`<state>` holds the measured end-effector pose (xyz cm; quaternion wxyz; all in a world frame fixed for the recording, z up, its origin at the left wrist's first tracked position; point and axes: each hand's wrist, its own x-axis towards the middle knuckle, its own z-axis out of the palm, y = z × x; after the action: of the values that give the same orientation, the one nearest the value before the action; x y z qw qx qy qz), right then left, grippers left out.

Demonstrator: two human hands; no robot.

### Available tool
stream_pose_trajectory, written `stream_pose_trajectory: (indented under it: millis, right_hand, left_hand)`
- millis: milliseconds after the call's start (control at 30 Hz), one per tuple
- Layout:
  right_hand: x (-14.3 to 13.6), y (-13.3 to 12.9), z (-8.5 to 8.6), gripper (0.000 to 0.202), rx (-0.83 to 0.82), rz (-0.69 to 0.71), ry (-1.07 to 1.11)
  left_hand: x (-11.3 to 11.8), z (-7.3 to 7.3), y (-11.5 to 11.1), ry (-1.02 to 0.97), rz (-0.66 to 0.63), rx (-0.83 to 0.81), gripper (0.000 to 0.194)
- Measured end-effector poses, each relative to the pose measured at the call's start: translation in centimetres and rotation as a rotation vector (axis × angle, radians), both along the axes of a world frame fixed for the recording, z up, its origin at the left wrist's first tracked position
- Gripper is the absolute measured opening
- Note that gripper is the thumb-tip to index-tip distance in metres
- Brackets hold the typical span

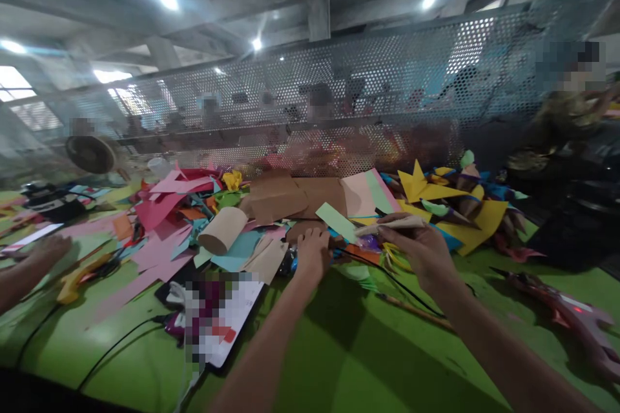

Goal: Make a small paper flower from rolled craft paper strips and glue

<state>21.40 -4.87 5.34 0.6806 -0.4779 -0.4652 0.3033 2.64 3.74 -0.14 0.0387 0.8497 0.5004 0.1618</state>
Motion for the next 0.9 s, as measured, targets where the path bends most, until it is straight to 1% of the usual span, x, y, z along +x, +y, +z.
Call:
stream_pose_trajectory:
  millis: [100, 133, 200, 300, 333, 400, 467, 533, 633, 700, 767, 900]
  right_hand:
    - [0.6, -0.2, -0.3, 0.033, -0.009, -0.023, 0.062]
    - [0.7, -0.2, -0.3, 0.031, -0.003, -0.024, 0.08]
    - [0.6, -0.3, -0.1, 0.029, 0.024, -0.018, 0.092]
    - [-0.1, -1.0, 0.5, 0.025, 0.075, -0.007, 0.05]
    - [-0.3, -1.4, 0.7, 0.023, 0.088, -0.003, 0.025]
    - [-0.8, -2.3, 1.4, 0.021, 0.111, -0.001, -0.028]
    - [-1.3, -3.2, 2.0, 0.018, 0.125, 0.0, -0.113]
    - [-1.8, -3.9, 2.5, 0.013, 0.166, -0.008, -0.236]
    - [-2.4, -4.3, 2.5, 0.003, 0.266, -0.018, -0.45]
    - [-2.6, -4.3, 2.2, 0.009, 0.327, -0.011, -0.583]
    - [-2.8, -4.3, 1.7, 0.016, 0.363, -0.012, -0.718]
    - [-3.1, -4.3, 1.1, 0.022, 0.326, -0.001, -0.973]
  left_hand:
    - [-0.5, 0.6, -0.3, -0.058, -0.042, 0.016, 0.022]
    - [-0.6, 0.8, -0.5, -0.109, -0.064, 0.009, 0.023]
    - [-0.7, 1.1, -0.9, -0.309, -0.137, -0.042, 0.023]
    - [-0.7, 1.4, -1.9, -0.709, -0.288, -0.21, 0.02]
    - [-0.7, 1.5, -2.3, -0.79, -0.327, -0.262, 0.017]
    - [-0.8, 1.8, -3.0, -0.877, -0.368, -0.32, 0.009]
    - [-0.8, 2.1, -3.6, -0.92, -0.39, -0.334, 0.006]
    - [-0.7, 2.4, -4.0, -0.954, -0.423, -0.347, 0.007]
    - [-0.4, 2.6, -4.3, -0.968, -0.464, -0.373, 0.008]
    - [-0.3, 2.5, -4.5, -0.95, -0.479, -0.357, 0.006]
    - [-0.2, 2.3, -4.5, -0.918, -0.5, -0.32, 0.009]
    - [-0.2, 1.6, -4.2, -0.853, -0.536, -0.29, 0.02]
